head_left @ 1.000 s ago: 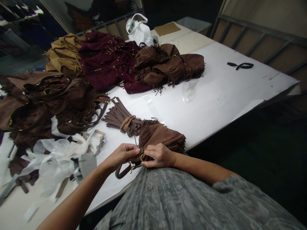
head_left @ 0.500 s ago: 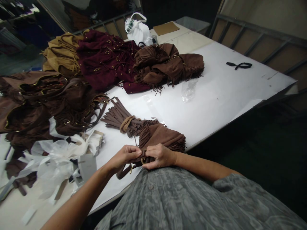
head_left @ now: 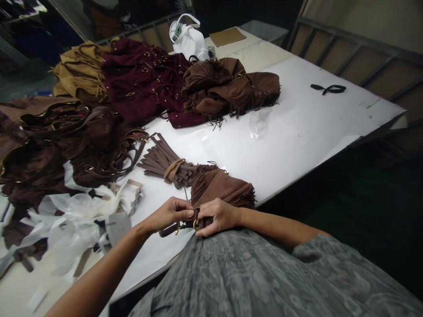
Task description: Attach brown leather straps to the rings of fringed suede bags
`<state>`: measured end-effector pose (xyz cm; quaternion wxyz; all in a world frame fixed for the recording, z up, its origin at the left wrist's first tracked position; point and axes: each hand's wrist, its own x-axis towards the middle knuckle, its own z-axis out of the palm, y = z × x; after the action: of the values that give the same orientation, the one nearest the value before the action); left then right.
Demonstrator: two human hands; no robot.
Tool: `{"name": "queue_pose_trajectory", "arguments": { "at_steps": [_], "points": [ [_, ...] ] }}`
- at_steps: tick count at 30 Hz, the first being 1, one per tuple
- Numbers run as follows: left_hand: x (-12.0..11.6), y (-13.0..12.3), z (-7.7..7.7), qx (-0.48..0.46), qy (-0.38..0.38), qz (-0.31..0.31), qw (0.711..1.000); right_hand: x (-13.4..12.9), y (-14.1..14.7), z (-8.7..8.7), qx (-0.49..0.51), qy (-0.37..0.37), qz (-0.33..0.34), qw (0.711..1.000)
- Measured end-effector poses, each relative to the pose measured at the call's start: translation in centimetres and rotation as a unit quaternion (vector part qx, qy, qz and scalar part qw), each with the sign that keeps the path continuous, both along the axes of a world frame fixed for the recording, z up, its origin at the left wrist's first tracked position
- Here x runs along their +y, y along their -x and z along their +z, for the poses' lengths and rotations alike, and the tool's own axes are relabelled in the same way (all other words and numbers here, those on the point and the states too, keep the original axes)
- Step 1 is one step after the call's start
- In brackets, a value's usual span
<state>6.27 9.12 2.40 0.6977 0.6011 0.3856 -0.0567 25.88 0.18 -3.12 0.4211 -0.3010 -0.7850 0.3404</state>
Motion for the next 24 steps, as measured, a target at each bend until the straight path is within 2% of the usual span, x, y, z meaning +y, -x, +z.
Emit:
{"name": "queue_pose_trajectory", "arguments": {
  "at_steps": [5, 9, 15, 17, 22, 24],
  "points": [
    [-0.1, 0.4, 0.2, 0.011, 0.033, -0.032, 0.999, -0.1, 0.2, -0.1, 0.03, 0.013, 0.009, 0.999],
    [-0.2, 0.4, 0.5, 0.036, 0.063, -0.051, 0.996, -0.4, 0.3, -0.5, 0.043, -0.004, 0.003, 0.999],
    [-1.4, 0.4, 1.1, 0.047, 0.09, -0.067, 0.993, -1.4, 0.6, -1.1, 0.031, -0.027, -0.053, 0.998],
    [-2.5, 0.6, 1.5, 0.063, 0.056, -0.048, 0.995, -1.7, 0.6, -1.1, 0.03, -0.032, -0.077, 0.996],
    [-5.8, 0.9, 2.5, 0.056, -0.125, -0.013, 0.99, -2.7, 0.6, -0.5, 0.004, -0.023, -0.117, 0.993],
    [-6.8, 1.0, 2.2, 0.065, -0.151, -0.013, 0.986, -3.0, 0.8, -0.4, 0.003, -0.03, -0.123, 0.992]
  ]
}}
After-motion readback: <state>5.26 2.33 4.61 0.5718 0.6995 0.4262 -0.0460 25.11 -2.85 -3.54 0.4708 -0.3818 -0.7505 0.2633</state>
